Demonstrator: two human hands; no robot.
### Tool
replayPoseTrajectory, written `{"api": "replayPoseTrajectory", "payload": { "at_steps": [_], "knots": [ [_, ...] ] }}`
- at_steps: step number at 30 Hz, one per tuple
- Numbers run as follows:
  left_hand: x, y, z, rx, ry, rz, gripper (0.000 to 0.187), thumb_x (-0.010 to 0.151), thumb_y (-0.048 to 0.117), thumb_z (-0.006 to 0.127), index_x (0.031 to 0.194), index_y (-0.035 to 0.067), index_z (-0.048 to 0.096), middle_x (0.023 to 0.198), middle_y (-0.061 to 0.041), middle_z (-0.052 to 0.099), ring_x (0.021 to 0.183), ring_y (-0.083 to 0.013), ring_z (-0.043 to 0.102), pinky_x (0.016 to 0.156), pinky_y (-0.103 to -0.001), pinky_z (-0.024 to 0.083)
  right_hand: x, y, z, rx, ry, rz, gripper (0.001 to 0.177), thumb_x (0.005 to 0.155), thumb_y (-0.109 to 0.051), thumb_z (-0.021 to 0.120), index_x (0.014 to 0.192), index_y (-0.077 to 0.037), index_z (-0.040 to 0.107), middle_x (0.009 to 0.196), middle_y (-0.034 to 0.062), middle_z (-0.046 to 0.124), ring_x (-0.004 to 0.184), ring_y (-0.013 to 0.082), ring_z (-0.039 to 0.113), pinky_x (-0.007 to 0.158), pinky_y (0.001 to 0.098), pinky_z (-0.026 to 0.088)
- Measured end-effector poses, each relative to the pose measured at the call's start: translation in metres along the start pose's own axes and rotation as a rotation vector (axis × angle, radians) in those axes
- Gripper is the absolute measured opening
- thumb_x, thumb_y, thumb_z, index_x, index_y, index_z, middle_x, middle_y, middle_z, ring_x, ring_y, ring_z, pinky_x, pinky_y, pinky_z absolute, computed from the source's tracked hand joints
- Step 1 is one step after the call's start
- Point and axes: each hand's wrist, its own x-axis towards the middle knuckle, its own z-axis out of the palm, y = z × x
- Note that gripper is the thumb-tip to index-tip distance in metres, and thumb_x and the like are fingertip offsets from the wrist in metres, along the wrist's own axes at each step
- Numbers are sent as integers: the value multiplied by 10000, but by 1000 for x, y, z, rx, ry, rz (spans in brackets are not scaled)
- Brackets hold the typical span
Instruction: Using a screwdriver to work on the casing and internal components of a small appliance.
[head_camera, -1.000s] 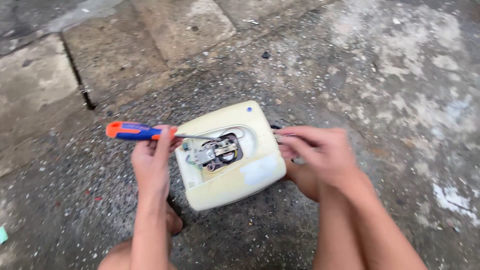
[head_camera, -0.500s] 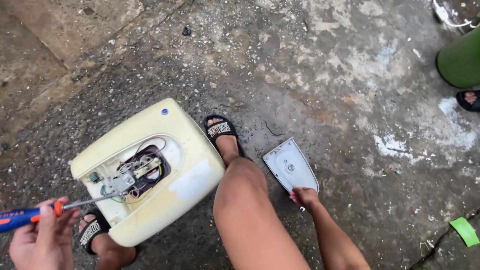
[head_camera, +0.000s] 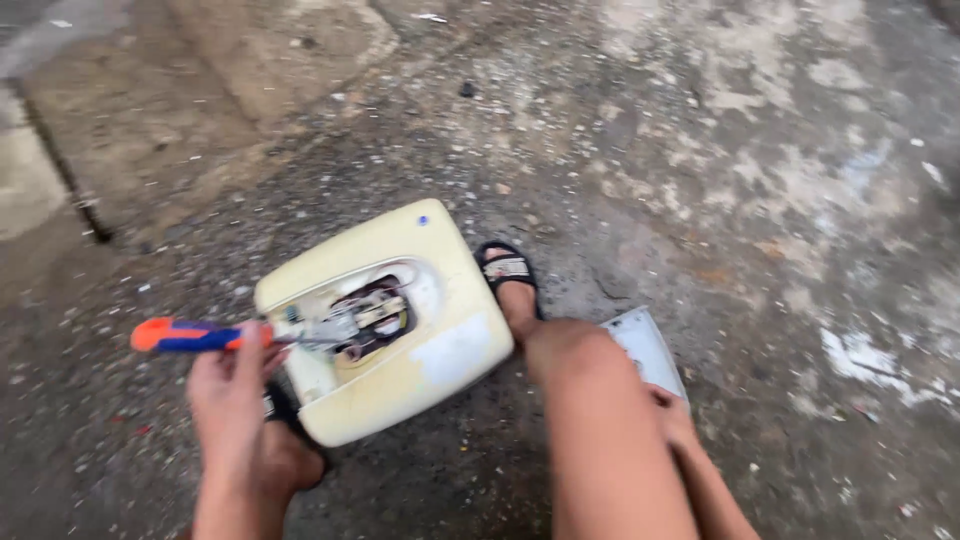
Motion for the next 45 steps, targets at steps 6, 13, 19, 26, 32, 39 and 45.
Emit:
{"api": "replayPoseTrajectory", "payload": {
  "at_steps": [6,13,19,26,32,39,45],
  "knots": [
    [-4,26,9,-20,-89,54,314,985,155,643,1237,-27,601,1078,-155,703,920,-214,722,807,-306,612,-76,-202,1,-103,139,-503,248,927,56,660,1163,-2,708,1059,92,709,942,166,616,870,296,490],
    [-11,57,-1,323,-109,250,251,1024,234,621,1177,38,646,930,-107,754,813,-207,724,700,-352,558,-229,-420,147,-200,-142,-1038,148,1060,-30,672,1207,-42,685,1014,101,719,875,169,704,807,283,580],
    [-8,50,-12,301,-105,135,317,1057,322,562,1182,36,620,981,-164,757,938,-314,759,786,-479,585,-175,-395,300,-1035,-339,-1159,139,923,-198,721,1055,-200,766,947,-8,788,905,239,762,820,401,609],
    [-14,18,-14,508,-335,-18,392,909,131,619,1237,-85,625,1078,-328,699,1087,-526,673,855,-589,531,-136,-359,377,-1541,-488,-1120,153,958,-322,695,1068,-217,715,1001,-22,747,1060,220,686,986,392,546],
    [-67,-45,29,1114,-643,431,253,710,-44,711,953,-7,654,1471,-275,511,1255,-369,566,883,-508,519,-96,-345,393,-1588,-443,-1486,129,869,-272,661,879,-201,768,942,0,765,921,264,688,850,418,509],
    [-82,-104,43,1308,-646,548,342,755,58,731,1059,-10,590,1622,-311,328,1531,-442,265,707,-425,571,-103,-356,389,-1479,-470,-1273,155,878,-270,676,927,-233,818,970,-79,781,916,211,701,788,371,538],
    [-86,-106,38,1310,-616,550,306,760,55,731,1043,16,621,1656,-236,319,1547,-391,245,628,-401,551,-106,-349,387,-1426,-513,-1187,145,878,-224,670,932,-195,801,942,-41,786,857,238,710,791,381,542]
  ]
}}
